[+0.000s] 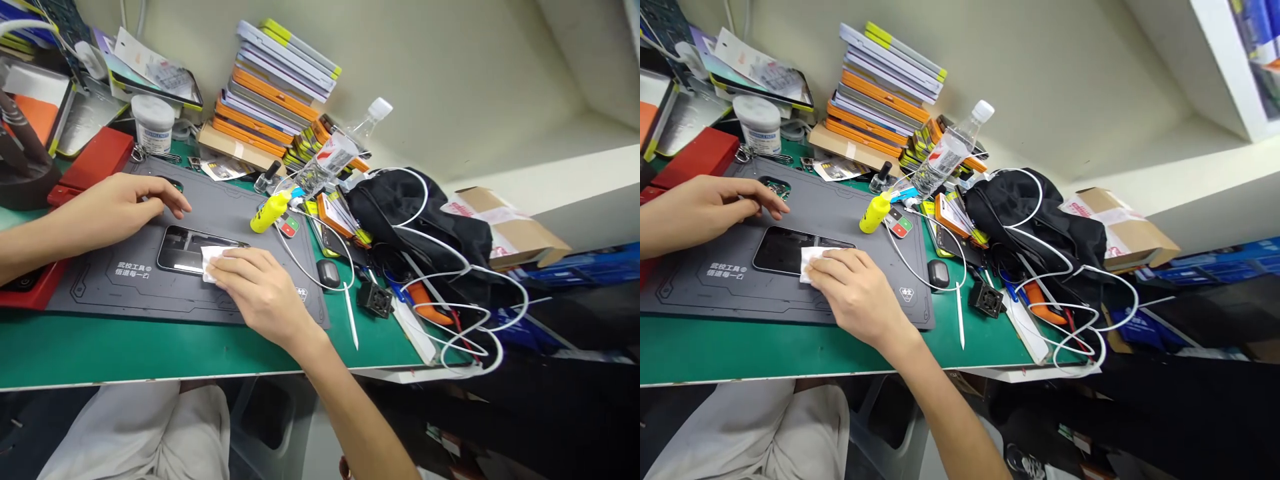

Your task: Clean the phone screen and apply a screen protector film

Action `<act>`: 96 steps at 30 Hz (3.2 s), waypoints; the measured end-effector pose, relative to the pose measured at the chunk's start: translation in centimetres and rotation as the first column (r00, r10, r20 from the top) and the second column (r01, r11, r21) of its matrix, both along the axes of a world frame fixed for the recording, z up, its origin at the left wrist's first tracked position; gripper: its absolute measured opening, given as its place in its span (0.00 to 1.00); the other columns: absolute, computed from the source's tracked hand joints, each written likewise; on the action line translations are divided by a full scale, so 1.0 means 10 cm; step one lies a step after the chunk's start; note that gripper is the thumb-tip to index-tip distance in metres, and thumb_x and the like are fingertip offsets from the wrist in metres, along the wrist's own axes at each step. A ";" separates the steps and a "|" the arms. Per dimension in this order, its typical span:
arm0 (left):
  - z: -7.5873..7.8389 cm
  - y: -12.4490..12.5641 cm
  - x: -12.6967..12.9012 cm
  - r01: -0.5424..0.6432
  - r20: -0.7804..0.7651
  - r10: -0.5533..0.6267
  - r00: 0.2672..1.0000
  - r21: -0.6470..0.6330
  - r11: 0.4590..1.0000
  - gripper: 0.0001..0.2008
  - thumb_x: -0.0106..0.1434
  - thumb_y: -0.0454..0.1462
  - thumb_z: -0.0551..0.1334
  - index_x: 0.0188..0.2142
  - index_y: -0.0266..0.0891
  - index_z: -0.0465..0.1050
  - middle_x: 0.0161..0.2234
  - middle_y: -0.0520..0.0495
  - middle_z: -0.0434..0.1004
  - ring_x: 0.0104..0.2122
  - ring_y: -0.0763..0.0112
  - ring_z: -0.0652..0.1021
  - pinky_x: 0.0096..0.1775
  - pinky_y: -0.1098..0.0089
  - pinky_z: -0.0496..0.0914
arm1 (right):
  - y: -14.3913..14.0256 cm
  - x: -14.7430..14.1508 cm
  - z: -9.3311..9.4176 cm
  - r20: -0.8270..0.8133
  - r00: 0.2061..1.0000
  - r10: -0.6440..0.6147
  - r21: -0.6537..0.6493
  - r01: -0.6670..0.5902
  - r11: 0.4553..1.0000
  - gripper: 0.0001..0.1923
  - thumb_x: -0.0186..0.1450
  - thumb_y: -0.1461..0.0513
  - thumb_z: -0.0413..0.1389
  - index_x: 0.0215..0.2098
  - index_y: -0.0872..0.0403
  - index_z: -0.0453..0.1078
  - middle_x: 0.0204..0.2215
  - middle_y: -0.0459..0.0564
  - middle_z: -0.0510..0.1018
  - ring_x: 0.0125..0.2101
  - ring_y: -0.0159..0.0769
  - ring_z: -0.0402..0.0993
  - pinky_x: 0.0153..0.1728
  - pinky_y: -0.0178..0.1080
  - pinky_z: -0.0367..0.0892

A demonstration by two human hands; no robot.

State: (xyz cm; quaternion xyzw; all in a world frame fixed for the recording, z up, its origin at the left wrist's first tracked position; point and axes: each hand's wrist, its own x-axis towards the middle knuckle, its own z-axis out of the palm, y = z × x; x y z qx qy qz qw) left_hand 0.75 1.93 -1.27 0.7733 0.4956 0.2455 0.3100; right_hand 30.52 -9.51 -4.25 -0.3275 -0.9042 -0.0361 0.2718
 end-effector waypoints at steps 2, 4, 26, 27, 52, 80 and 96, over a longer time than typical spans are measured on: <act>0.00 -0.01 0.01 0.014 0.022 -0.014 1.000 0.014 1.000 0.19 0.66 0.44 0.59 0.49 0.49 0.87 0.50 0.51 0.92 0.57 0.53 0.88 0.68 0.58 0.78 | 0.02 0.11 0.00 0.005 1.000 -0.023 0.002 0.023 1.000 0.13 0.85 0.67 0.59 0.59 0.52 0.86 0.57 0.51 0.92 0.61 0.44 0.87 0.63 0.50 0.81; -0.01 -0.02 0.01 0.035 0.029 -0.036 0.999 0.026 0.999 0.20 0.66 0.44 0.59 0.50 0.48 0.87 0.52 0.51 0.92 0.57 0.53 0.88 0.69 0.58 0.78 | 0.06 0.23 -0.02 -0.014 0.997 -0.076 0.010 0.076 0.997 0.14 0.85 0.67 0.59 0.59 0.51 0.87 0.56 0.51 0.92 0.60 0.46 0.88 0.61 0.51 0.82; -0.18 -0.06 0.00 0.378 -0.229 -0.325 0.917 0.248 0.892 0.26 0.77 0.50 0.57 0.63 0.46 0.86 0.59 0.42 0.89 0.62 0.51 0.83 0.69 0.54 0.75 | 0.25 0.69 -0.18 -0.297 0.892 -0.342 0.124 0.391 0.912 0.12 0.81 0.64 0.57 0.39 0.49 0.77 0.34 0.50 0.86 0.34 0.41 0.82 0.37 0.43 0.75; -0.17 -0.08 -0.01 0.437 -0.246 -0.377 0.893 0.274 0.857 0.26 0.78 0.51 0.57 0.64 0.47 0.86 0.62 0.42 0.88 0.63 0.50 0.83 0.71 0.53 0.73 | 0.25 0.68 -0.18 -0.317 0.876 -0.364 0.137 0.422 0.896 0.12 0.81 0.64 0.56 0.37 0.49 0.74 0.32 0.48 0.83 0.31 0.40 0.78 0.35 0.43 0.71; -0.03 -0.15 -0.05 0.774 -0.728 -0.271 0.630 0.562 0.291 0.26 0.85 0.35 0.50 0.67 0.30 0.83 0.69 0.33 0.84 0.62 0.42 0.88 0.56 0.48 0.82 | 0.42 0.62 -0.30 -0.517 0.745 -0.422 -0.166 0.396 0.903 0.15 0.81 0.63 0.55 0.64 0.49 0.75 0.56 0.56 0.82 0.46 0.44 0.86 0.48 0.49 0.82; 0.17 -0.28 -0.04 0.809 -0.792 -0.215 0.571 0.500 0.308 0.23 0.81 0.29 0.54 0.68 0.31 0.81 0.70 0.32 0.83 0.65 0.47 0.85 0.63 0.52 0.80 | 0.28 0.50 -0.11 -0.204 0.956 -0.211 0.043 0.224 0.974 0.15 0.89 0.63 0.52 0.53 0.56 0.82 0.50 0.53 0.91 0.49 0.47 0.87 0.49 0.51 0.77; 0.24 -0.31 0.01 0.817 -0.798 -0.238 0.553 0.466 0.339 0.24 0.81 0.28 0.54 0.69 0.31 0.79 0.71 0.31 0.81 0.66 0.46 0.85 0.65 0.50 0.79 | 0.25 0.52 -0.14 -0.149 0.984 -0.101 -0.121 0.084 0.989 0.26 0.85 0.47 0.63 0.69 0.56 0.80 0.65 0.61 0.87 0.62 0.56 0.85 0.63 0.59 0.81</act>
